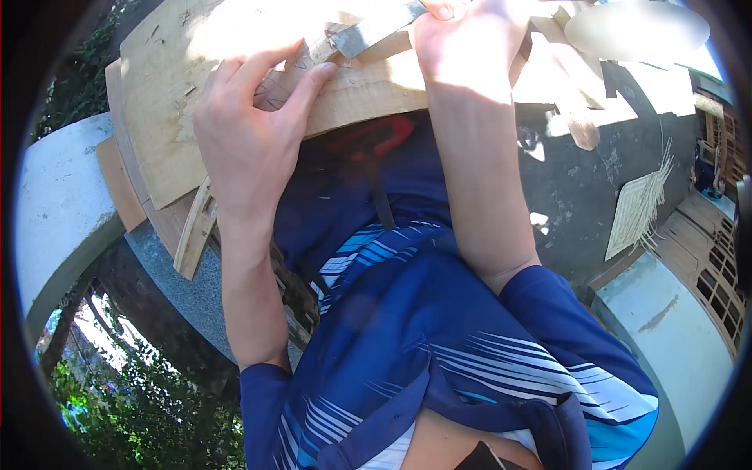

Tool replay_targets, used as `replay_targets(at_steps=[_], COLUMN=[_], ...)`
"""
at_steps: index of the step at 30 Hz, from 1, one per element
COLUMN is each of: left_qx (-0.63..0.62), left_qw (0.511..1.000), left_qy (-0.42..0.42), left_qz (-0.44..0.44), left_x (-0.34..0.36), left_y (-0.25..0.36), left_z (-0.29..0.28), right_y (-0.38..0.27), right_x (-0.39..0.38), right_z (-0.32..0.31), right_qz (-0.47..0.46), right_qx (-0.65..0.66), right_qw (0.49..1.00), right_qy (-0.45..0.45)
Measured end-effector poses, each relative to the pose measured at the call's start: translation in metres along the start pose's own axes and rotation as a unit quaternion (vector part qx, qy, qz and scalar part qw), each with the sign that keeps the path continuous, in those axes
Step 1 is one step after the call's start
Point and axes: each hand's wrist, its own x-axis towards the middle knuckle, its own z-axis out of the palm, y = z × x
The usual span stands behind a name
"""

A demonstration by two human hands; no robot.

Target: Carve a piece of wood using a chisel and a wooden mallet to shape a joint or component.

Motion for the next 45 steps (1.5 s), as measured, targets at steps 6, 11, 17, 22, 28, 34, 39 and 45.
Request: replay_targets(at_steps=[6, 11, 17, 22, 28, 34, 39, 45], left_qx=[0.016, 0.005, -0.006, 0.0, -0.003, 0.0, -0.015, -0.035], left_qw=[1.0, 1.0, 1.0, 1.0, 1.0, 1.0, 0.999, 0.999], left_qy=[0.003, -0.01, 0.008, -0.003, 0.007, 0.026, 0.039, 0.017], left_qz=[0.013, -0.013, -0.003, -0.026, -0.023, -0.011, -0.001, 0.014], left_x=[0.0, -0.001, -0.001, -0.002, -0.003, -0.004, -0.005, -0.002], left_y=[0.0, 0.002, 0.002, 0.001, 0.0, -0.003, -0.005, -0.009], left_z=[-0.001, -0.003, -0.002, -0.003, -0.001, 0.001, 0.002, -0.002], right_y=[-0.014, -0.048, -0.036, -0.03, -0.015, -0.035, -0.036, -0.041], right_x=[-0.002, -0.003, -0.017, -0.027, -0.037, -0.033, -0.053, -0.052], right_z=[0.006, 0.019, 0.032, 0.04, 0.04, 0.019, 0.03, 0.048], right_qz=[0.005, -0.026, 0.028, -0.001, -0.156, -0.037, -0.148, -0.131], right_qx=[0.08, 0.064, 0.015, -0.068, -0.182, -0.204, -0.304, -0.331], right_qw=[0.996, 0.964, 0.931, 0.918, 0.907, 0.849, 0.773, 0.746], right_qy=[0.039, -0.258, -0.363, -0.391, -0.346, -0.486, -0.536, -0.563])
